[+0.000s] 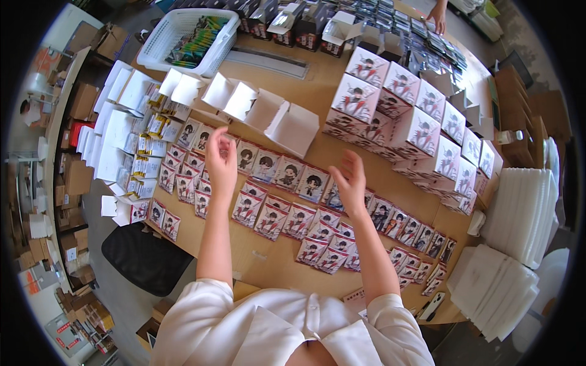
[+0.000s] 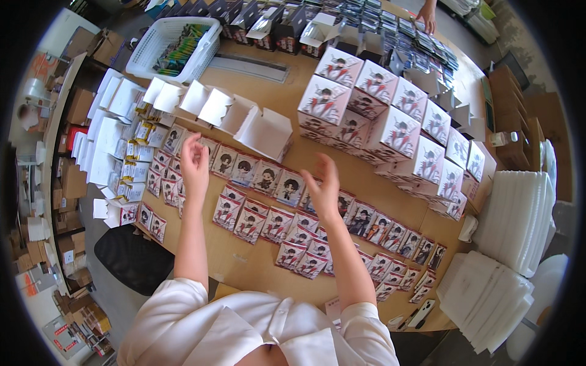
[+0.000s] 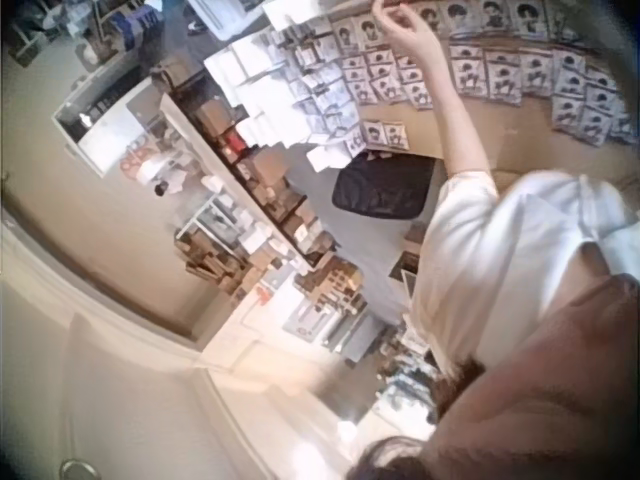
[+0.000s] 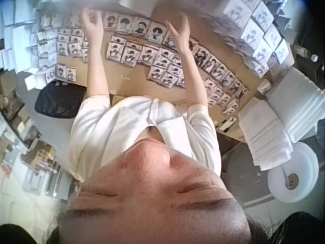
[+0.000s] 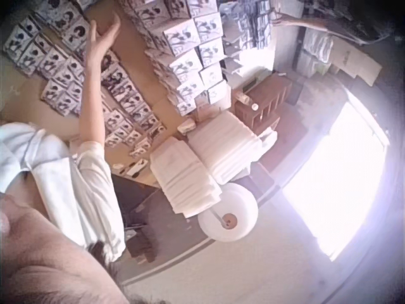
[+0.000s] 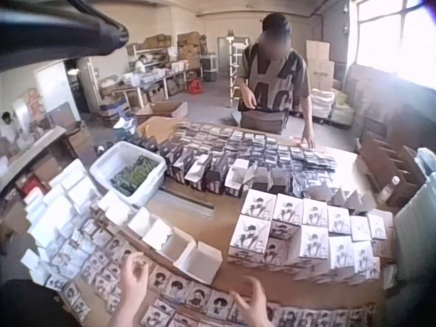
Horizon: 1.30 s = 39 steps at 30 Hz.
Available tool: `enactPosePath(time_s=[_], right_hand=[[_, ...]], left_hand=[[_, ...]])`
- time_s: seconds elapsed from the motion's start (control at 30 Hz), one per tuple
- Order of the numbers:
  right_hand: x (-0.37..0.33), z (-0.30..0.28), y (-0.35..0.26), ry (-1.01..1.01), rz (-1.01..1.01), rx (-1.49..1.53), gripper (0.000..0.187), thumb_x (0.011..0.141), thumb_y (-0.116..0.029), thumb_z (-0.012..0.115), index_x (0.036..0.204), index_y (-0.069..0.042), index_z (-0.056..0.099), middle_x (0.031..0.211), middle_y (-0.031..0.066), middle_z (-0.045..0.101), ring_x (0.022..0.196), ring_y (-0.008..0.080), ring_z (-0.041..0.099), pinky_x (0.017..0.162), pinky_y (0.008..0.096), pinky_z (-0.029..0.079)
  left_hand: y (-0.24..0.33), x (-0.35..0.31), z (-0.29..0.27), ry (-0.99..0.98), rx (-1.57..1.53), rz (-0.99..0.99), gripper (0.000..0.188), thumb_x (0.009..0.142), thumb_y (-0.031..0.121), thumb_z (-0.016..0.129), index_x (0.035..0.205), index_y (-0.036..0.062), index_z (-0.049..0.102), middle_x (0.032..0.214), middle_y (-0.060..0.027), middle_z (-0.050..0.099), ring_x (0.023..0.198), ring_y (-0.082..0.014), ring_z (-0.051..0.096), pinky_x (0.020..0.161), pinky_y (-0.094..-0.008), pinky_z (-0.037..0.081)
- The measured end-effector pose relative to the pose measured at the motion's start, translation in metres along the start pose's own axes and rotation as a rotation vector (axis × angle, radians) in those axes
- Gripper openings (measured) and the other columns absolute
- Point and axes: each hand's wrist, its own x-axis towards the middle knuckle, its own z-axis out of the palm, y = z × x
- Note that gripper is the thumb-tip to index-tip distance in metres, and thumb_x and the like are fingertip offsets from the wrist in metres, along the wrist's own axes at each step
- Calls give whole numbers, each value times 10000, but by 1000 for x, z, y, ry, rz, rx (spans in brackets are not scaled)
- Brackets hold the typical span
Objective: The person repeatedly picks up small printed boxes from a table, turns them over to inspect the sides, and places them back in rows. They also move a white plastic basket and arrange several white cardboard boxes on the table.
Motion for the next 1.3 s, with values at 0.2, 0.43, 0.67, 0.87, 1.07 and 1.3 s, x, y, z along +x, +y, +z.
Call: enactPosePath(time_s=[0.2,0.43,0.67,0.87,1.07,1.3], right_hand=[[16,58,-30,-82,-303,-473,506,804,-72,725,1273,-150,549,1483,364,216,1314,538,342,1017,470,421],[28,78,-17,-65,-258,-523,191,798,-37,703,984,-67,675,1483,359,235,1252,527,432,964,465,472],[23,76,-20,7,-218,-518,126,811,-20,676,934,-42,684,1461,323,329,1101,453,584,854,417,533],[20,84,-18,56,-227,-503,139,830,-32,674,966,-54,688,1445,301,377,1065,423,619,820,409,539],[1,73,-19,98,-268,-558,537,803,20,702,1289,-127,530,1536,229,235,1348,399,385,958,414,494],[-46,69,-32,154,-354,-480,364,811,34,655,1158,-17,559,1352,195,429,1158,352,526,957,436,465]], left_hand=[[21,49,-9,-519,508,177,447,900,106,593,1333,180,509,792,-133,654,662,-281,640,604,-395,504],[-8,60,26,-620,592,255,237,861,116,607,1096,86,623,741,-167,677,734,-354,677,643,-454,536],[-16,53,32,-701,595,254,113,864,121,605,954,77,657,741,-174,679,727,-339,682,638,-441,539],[0,47,23,-696,586,194,271,896,141,584,1159,79,612,716,-157,679,684,-310,687,583,-414,543],[-15,-18,-15,-11,-75,164,297,927,35,568,1212,21,485,808,-77,622,616,-153,596,540,-302,486],[-136,-132,-106,524,90,-294,223,966,79,513,1158,-6,438,1080,-105,468,929,-183,453,859,-322,397]])
